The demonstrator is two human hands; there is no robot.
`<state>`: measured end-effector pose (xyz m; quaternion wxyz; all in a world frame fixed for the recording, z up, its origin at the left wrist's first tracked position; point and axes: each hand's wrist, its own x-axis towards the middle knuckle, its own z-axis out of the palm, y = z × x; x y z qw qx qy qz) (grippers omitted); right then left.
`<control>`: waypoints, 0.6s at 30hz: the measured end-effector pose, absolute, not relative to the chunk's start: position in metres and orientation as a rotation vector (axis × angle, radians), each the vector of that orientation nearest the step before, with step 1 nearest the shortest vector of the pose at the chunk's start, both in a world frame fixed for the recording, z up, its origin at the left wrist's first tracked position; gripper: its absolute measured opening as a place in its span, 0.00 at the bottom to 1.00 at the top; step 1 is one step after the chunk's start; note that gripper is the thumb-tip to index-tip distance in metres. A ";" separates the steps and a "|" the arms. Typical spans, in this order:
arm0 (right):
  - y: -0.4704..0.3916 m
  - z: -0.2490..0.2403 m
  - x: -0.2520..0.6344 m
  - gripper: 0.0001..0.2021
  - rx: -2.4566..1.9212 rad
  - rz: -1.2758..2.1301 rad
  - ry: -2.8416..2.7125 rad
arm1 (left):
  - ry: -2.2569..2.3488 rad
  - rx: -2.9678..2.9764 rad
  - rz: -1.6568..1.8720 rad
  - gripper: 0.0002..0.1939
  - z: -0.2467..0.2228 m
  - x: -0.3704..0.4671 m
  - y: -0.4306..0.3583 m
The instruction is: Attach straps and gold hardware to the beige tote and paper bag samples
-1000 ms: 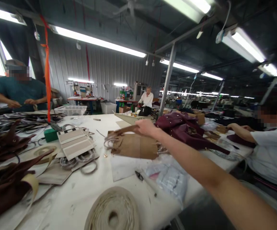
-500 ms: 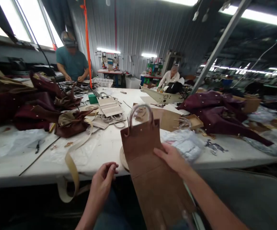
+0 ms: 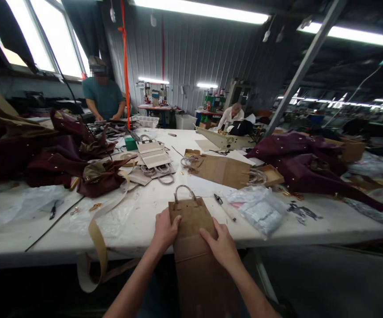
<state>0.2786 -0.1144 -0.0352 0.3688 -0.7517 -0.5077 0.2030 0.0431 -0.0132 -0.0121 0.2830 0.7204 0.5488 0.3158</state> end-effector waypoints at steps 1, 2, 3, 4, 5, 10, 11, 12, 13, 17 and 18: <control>-0.114 -0.038 0.272 0.47 -1.937 0.482 -1.291 | 1.476 1.948 0.855 0.25 -0.016 0.047 -0.014; -0.113 -0.039 0.266 0.48 -1.937 0.462 -1.288 | 1.497 1.939 0.866 0.29 -0.020 0.049 -0.014; -0.112 -0.040 0.260 0.49 -1.940 0.452 -1.290 | 1.526 1.912 0.870 0.34 -0.024 0.050 -0.015; -0.111 -0.039 0.255 0.50 -1.951 0.449 -1.297 | 1.555 1.877 0.865 0.39 -0.028 0.050 -0.015; -0.110 -0.038 0.251 0.51 -1.972 0.450 -1.303 | 1.577 1.843 0.861 0.42 -0.031 0.049 -0.014; -0.110 -0.034 0.244 0.50 -2.021 0.428 -1.294 | 1.501 1.918 0.864 0.44 -0.033 0.039 -0.009; -0.111 -0.035 0.244 0.49 -1.997 0.420 -1.292 | 1.479 1.947 0.856 0.43 -0.031 0.037 -0.007; -0.112 -0.037 0.245 0.48 -1.971 0.411 -1.291 | 1.465 1.966 0.847 0.43 -0.028 0.035 -0.006; -0.113 -0.039 0.246 0.48 -1.947 0.402 -1.291 | 1.463 1.973 0.845 0.44 -0.026 0.034 -0.005; -0.112 -0.045 0.252 0.45 -1.863 0.378 -1.281 | 1.475 1.964 0.909 0.44 -0.025 0.034 -0.003; -0.112 -0.046 0.255 0.44 -1.838 0.385 -1.273 | 1.467 1.960 0.929 0.44 -0.026 0.034 -0.002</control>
